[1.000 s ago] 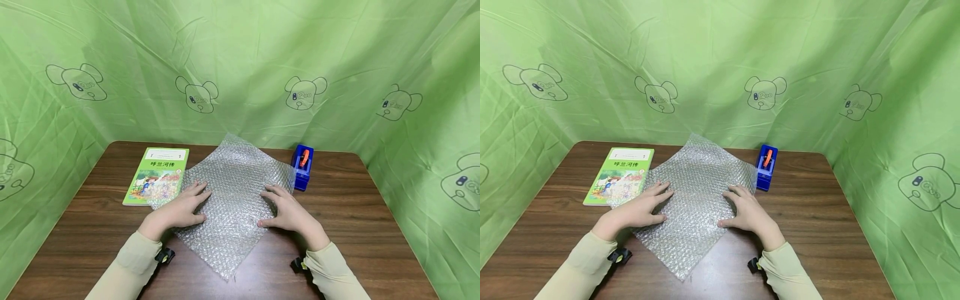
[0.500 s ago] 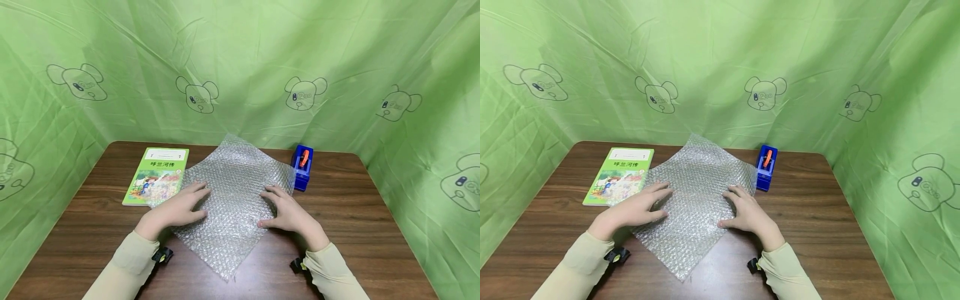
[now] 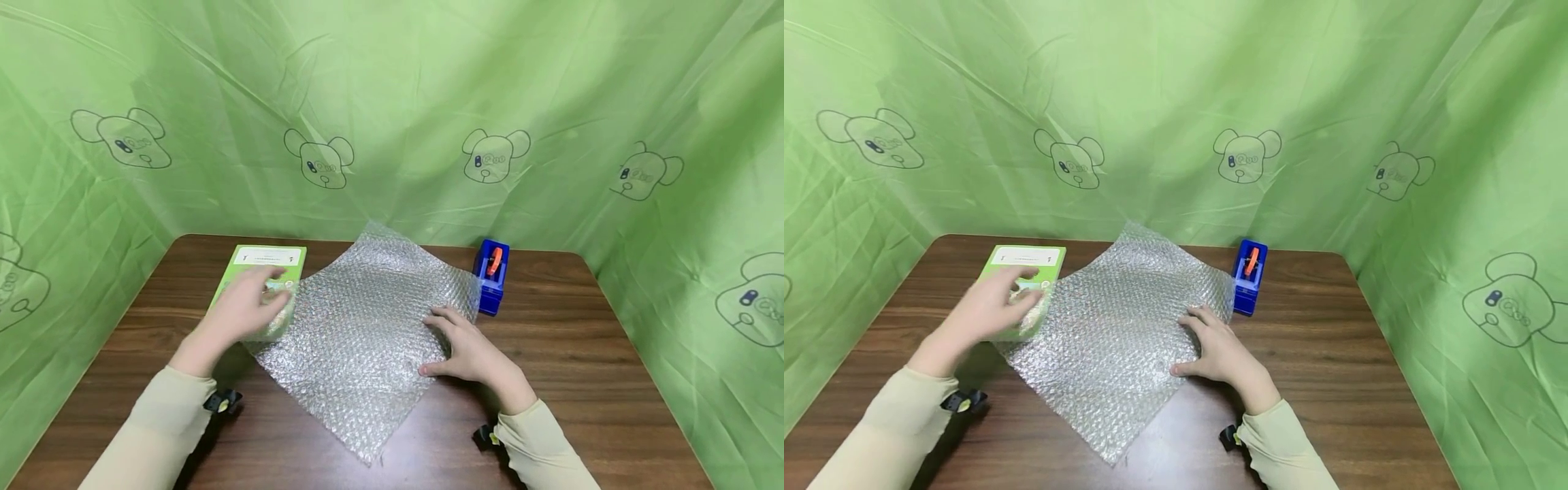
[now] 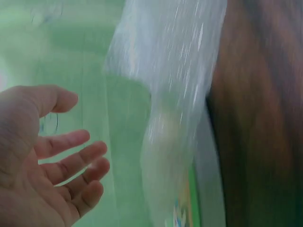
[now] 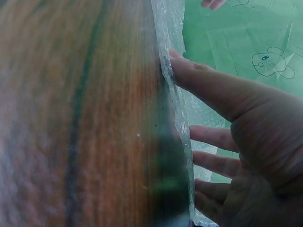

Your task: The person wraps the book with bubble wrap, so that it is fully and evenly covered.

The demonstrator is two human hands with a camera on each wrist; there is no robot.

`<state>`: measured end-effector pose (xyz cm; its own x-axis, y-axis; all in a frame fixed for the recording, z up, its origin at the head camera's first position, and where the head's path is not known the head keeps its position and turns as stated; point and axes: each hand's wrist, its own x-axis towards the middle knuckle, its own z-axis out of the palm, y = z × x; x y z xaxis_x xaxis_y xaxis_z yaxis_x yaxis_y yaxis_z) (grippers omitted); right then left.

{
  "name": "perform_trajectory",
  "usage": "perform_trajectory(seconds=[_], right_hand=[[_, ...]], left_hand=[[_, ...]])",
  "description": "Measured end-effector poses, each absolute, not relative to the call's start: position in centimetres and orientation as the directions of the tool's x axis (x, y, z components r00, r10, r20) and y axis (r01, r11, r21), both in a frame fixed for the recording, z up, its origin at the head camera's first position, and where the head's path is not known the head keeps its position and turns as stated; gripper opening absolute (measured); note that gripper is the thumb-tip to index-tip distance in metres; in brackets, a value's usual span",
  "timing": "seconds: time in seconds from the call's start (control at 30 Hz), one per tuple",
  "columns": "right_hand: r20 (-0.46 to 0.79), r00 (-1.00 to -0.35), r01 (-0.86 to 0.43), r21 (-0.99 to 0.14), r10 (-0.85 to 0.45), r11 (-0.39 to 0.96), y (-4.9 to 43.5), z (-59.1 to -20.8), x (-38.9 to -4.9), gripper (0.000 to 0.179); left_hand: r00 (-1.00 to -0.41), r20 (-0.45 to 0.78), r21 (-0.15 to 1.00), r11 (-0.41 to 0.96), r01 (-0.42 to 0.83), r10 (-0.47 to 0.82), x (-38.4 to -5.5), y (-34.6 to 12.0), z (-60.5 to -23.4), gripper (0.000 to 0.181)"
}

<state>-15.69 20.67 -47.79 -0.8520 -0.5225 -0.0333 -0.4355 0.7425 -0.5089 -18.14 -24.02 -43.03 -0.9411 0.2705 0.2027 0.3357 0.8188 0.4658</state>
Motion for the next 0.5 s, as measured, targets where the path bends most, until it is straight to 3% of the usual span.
perform_trajectory(seconds=[0.27, 0.5], right_hand=[[-0.045, -0.853, -0.43, -0.503, -0.519, 0.75, 20.7, -47.7, -15.7, 0.095], [-0.054, -0.851, -0.422, -0.52, -0.522, 0.742, 20.6, -47.7, -15.6, 0.094]], left_hand=[[-0.965, 0.257, 0.504, 0.846, 0.173, 0.044, -18.4, -29.0, -43.0, 0.059], [-0.963, 0.236, 0.578, 0.816, 0.032, -0.129, -18.1, -31.0, -44.7, 0.069]])
